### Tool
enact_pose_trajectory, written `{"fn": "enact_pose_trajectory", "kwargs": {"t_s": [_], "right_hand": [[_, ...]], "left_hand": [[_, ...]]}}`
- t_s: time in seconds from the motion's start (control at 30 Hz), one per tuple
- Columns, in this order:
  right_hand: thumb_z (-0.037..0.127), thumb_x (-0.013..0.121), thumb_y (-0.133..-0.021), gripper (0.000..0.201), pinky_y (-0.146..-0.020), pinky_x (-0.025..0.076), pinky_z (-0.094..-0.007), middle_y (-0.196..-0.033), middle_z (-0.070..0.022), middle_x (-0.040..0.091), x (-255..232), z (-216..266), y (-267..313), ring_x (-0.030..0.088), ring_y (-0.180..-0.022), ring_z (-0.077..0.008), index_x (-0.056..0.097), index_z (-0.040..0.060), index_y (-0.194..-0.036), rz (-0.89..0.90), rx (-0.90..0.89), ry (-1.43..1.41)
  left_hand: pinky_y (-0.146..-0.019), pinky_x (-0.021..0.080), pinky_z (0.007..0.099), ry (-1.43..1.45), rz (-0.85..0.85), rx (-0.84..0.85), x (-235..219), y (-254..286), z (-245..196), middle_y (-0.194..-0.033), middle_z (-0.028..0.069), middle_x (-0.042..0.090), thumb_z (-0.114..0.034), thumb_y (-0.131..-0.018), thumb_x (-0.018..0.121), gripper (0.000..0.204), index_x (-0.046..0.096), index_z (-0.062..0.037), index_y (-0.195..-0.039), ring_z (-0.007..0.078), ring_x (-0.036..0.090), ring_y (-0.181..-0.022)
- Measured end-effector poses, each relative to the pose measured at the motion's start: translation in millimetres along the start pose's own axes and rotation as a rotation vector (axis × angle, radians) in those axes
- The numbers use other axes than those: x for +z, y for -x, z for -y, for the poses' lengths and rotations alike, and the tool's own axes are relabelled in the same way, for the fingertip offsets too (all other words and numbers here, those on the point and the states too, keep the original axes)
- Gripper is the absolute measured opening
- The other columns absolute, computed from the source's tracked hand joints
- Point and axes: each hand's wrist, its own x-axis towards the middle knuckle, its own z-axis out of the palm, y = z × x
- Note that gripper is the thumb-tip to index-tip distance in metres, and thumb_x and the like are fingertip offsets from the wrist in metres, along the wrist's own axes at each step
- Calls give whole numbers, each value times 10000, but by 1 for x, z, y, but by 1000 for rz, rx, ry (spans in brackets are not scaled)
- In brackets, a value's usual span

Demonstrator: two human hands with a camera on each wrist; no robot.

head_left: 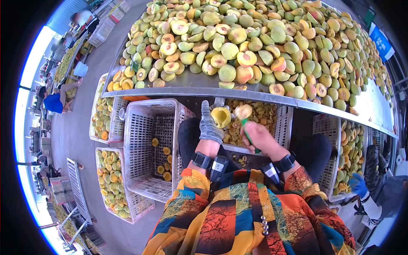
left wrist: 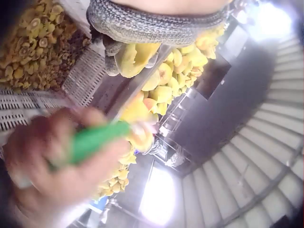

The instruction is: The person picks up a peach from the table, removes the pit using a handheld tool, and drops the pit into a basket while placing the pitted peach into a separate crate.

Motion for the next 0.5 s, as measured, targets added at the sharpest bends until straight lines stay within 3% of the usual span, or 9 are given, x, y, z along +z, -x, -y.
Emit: {"fn": "enact_pose_trajectory", "kwargs": {"t_s": [0.07,0.1,0.17,0.2,0.3,0.37,0.4,0.47,0.5], "right_hand": [[284,442,-905,275,-359,345,-255,-532,-34,493,-24,-49,-9,441,-391,-108,462,44,-774,-357,-616,1158],[284,442,-905,275,-359,345,-255,-532,-34,493,-19,-35,-6,441,-391,-108,462,44,-774,-367,-614,1156],[293,501,-865,338,-479,431,-356,-547,-153,490,-2,2,6,542,-496,-213,476,-22,-746,-264,1,372],[297,512,-861,339,-479,429,-353,-525,-149,476,-10,-17,-3,530,-478,-214,480,-22,-751,-337,-243,645],[330,460,-887,346,-405,392,-300,-528,-97,491,-12,-20,-7,484,-412,-159,487,1,-787,-329,-358,656],[364,395,-911,370,-362,345,-266,-562,-63,495,-8,-9,0,432,-371,-124,498,16,-840,-124,-7,92],[364,395,-911,370,-362,345,-266,-562,-63,495,-9,-7,1,432,-371,-124,498,16,-840,-130,-6,85],[388,345,-922,409,-349,320,-260,-560,-53,474,-13,-5,1,407,-362,-119,509,16,-882,-141,155,-353],[367,377,-916,390,-388,371,-309,-583,-98,511,-15,-17,-4,452,-385,-183,509,3,-869,-250,137,-86]], "left_hand": [[-563,521,364,-20,81,82,-1,0,-2,-828,103,609,-598,-816,402,563,557,-81,-975,239,599,-696],[-562,517,359,9,174,84,-7,-7,0,-841,109,615,-585,-815,425,551,556,-69,-957,233,605,-699],[-563,515,352,-25,96,122,-4,1,2,-838,108,615,-571,-817,439,544,556,-57,-948,232,604,-689],[-563,512,346,-61,32,174,0,6,1,-834,107,614,-558,-818,454,537,556,-45,-940,232,603,-680],[-544,505,301,-90,63,167,4,14,1,-833,98,612,-492,-814,521,481,562,-24,-915,208,599,-663],[-466,473,258,-150,66,185,2,17,4,-775,77,615,-443,-796,577,414,587,-40,-887,175,595,-609],[-466,473,258,-157,67,178,-1,17,5,-775,77,615,-443,-796,577,414,587,-40,-887,175,595,-609],[-413,441,251,-227,1,203,-7,13,8,-724,63,615,-438,-792,583,387,606,-60,-872,164,587,-557],[-413,441,251,-231,0,197,-8,15,10,-724,63,615,-438,-792,583,387,606,-60,-872,164,587,-557]]}}
